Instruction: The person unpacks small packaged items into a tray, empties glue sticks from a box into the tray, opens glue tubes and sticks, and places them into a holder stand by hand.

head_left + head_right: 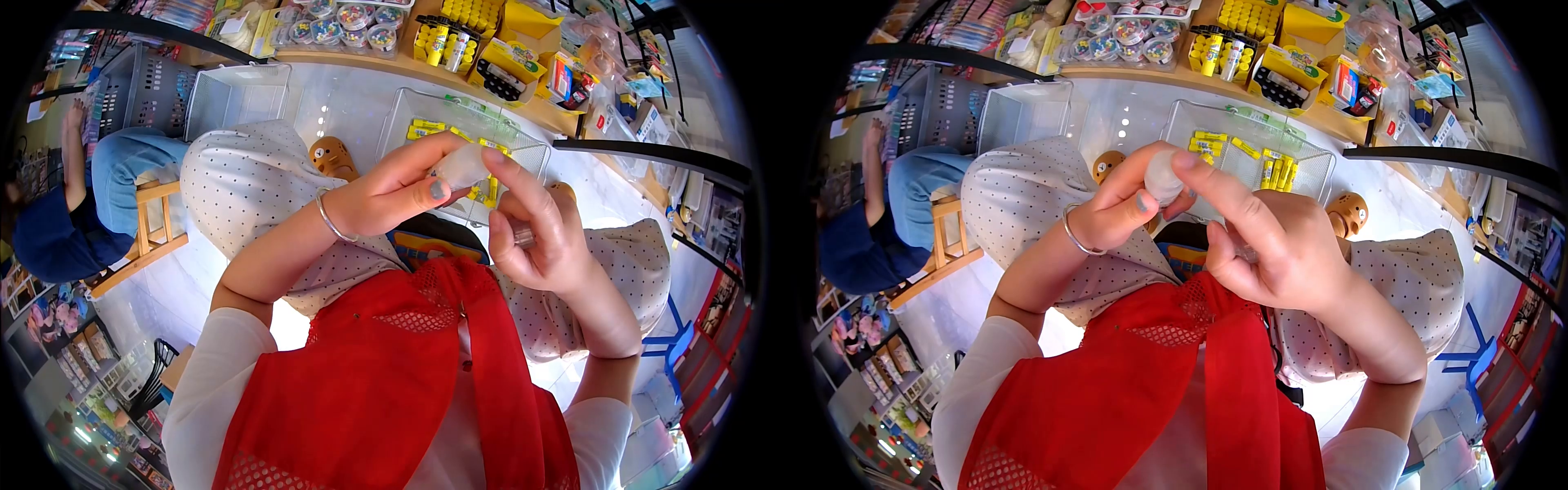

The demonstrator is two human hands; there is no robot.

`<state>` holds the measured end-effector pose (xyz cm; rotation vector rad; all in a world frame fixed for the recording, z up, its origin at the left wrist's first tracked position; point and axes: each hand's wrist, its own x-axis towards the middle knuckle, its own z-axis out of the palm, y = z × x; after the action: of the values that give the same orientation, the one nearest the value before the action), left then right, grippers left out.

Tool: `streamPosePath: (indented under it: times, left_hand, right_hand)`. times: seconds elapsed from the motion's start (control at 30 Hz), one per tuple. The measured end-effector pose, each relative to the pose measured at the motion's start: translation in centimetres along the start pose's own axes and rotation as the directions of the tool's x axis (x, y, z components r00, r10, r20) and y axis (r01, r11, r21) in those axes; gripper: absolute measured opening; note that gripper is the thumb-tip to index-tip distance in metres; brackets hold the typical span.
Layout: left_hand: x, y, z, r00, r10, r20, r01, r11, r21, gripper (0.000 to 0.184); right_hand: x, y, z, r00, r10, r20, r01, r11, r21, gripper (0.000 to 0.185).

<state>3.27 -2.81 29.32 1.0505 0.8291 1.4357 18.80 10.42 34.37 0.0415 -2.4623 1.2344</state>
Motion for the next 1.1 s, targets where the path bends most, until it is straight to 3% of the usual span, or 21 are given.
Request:
streamPosePath:
  times: [0.2,0.9,1.1]
  left_hand:
    - [0.1,0.6,0.0,1.000,0.012,-0.005,-0.011,0.998,0.064,0.046]
    - [0.1,0.6,0.2,0.999,0.022,-0.027,-0.019,0.994,0.105,0.045]
    - [0.2,0.8,-0.2,0.989,0.143,0.034,-0.147,0.948,0.283,0.044]
  right_hand:
    - [-0.2,0.5,0.6,0.993,-0.117,-0.029,0.117,0.993,0.010,0.053]
    - [0.0,0.9,0.9,0.980,-0.193,-0.037,0.190,0.979,-0.080,0.056]
    - [0.4,0.1,0.4,0.976,-0.215,-0.025,0.212,0.973,-0.093,0.054]
